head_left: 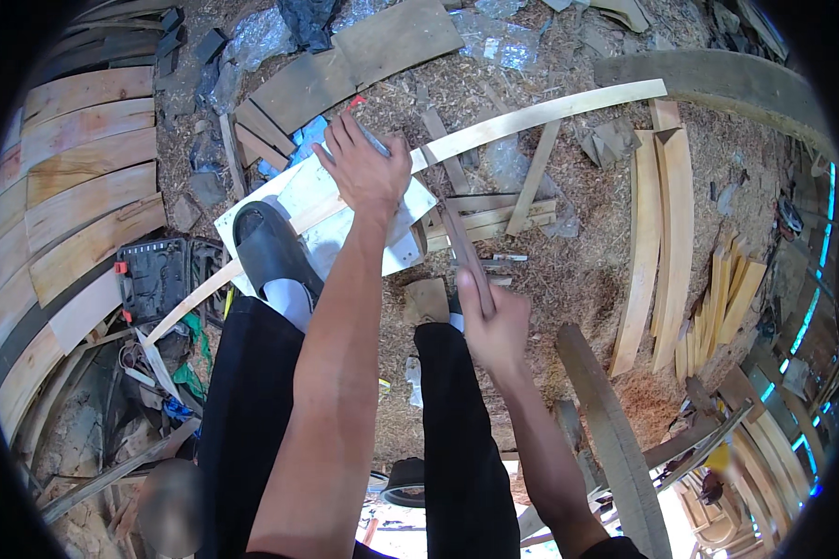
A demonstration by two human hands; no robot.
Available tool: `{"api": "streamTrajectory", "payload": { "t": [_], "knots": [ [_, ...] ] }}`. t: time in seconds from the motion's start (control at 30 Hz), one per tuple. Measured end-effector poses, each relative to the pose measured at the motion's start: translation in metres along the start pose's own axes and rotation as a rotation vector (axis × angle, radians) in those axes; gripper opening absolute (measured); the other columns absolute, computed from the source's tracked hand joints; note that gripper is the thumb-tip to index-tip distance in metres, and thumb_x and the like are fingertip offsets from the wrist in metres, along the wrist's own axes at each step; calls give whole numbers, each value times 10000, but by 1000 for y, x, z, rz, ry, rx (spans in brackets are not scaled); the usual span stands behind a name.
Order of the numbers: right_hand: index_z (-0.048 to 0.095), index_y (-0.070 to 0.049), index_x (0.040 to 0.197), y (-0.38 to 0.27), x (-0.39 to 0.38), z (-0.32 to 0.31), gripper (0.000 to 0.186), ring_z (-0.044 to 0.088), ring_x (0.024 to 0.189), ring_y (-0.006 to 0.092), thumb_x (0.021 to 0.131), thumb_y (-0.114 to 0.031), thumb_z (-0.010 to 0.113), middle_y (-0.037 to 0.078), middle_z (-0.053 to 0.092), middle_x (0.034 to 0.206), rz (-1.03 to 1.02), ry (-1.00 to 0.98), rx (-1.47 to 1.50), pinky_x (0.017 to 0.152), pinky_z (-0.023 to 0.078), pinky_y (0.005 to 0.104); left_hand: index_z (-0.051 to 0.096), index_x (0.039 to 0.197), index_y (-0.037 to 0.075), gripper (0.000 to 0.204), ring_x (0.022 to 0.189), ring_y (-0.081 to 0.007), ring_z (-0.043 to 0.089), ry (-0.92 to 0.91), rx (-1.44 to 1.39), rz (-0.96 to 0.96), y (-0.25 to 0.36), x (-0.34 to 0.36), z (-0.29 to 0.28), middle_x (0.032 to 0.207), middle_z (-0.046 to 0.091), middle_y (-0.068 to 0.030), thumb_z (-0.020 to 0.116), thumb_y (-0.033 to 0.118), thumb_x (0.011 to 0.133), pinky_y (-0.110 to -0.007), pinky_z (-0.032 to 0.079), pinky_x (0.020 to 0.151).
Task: Sawing a thin strip of wood on a block in a workshop.
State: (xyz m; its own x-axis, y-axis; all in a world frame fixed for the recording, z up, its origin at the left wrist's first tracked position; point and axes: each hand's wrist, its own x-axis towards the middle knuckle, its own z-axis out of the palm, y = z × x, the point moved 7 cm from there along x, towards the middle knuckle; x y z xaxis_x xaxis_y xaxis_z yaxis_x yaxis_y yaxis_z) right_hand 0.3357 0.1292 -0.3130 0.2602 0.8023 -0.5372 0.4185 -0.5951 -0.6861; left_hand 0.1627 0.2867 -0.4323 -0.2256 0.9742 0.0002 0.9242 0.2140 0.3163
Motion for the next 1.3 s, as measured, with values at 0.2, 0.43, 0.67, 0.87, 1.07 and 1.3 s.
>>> {"api": "streamTrajectory", "payload": {
  "t": [0.2, 0.43, 0.67, 0.87, 1.07, 1.3],
  "knots": [
    [682, 26, 719, -31, 102, 42, 470, 635, 592, 419, 937, -378, 581, 242, 583, 578, -28, 16, -56, 564, 477, 480, 396, 1369, -77, 772, 1371, -335, 318, -12, 2, 14, 3, 3, 5, 1390, 428, -202, 581, 344, 749, -532, 87, 1192],
    [686, 41, 759, -24, 60, 18, 470, 645, 629, 411, 935, -386, 599, 237, 595, 599, 36, -22, -2, 578, 483, 447, 393, 1374, -74, 783, 1376, -324, 314, -26, -30, -14, -1, 2, 5, 1397, 425, -196, 589, 350, 746, -532, 84, 1192],
    [717, 7, 851, 5, -53, -41, 387, 626, 456, 258, 933, -360, 627, 164, 557, 504, 179, -93, -97, 463, 445, 356, 374, 1382, -73, 799, 1376, -316, 316, -29, -10, -15, 2, 1, 3, 1408, 415, -191, 592, 356, 744, -532, 86, 1194],
    [665, 32, 701, -24, 44, 11, 501, 575, 481, 305, 938, -402, 590, 167, 533, 493, -3, 14, -49, 511, 438, 417, 380, 1377, -73, 786, 1367, -319, 324, -19, 2, 4, 4, 1, 4, 1398, 421, -194, 590, 351, 750, -535, 88, 1192],
    [667, 50, 722, -24, 78, 35, 527, 608, 510, 351, 926, -431, 593, 215, 562, 528, 35, 31, -70, 547, 433, 455, 390, 1370, -76, 753, 1359, -334, 330, -5, -4, 12, 4, 2, 0, 1380, 437, -199, 583, 329, 764, -541, 96, 1188],
    [700, 12, 765, -34, 19, -2, 447, 640, 572, 392, 939, -385, 592, 210, 593, 572, 14, -35, -46, 534, 492, 429, 384, 1384, -78, 782, 1372, -329, 324, -28, -26, -24, -3, -1, 0, 1405, 422, -208, 589, 343, 758, -530, 94, 1193]
  ]
}}
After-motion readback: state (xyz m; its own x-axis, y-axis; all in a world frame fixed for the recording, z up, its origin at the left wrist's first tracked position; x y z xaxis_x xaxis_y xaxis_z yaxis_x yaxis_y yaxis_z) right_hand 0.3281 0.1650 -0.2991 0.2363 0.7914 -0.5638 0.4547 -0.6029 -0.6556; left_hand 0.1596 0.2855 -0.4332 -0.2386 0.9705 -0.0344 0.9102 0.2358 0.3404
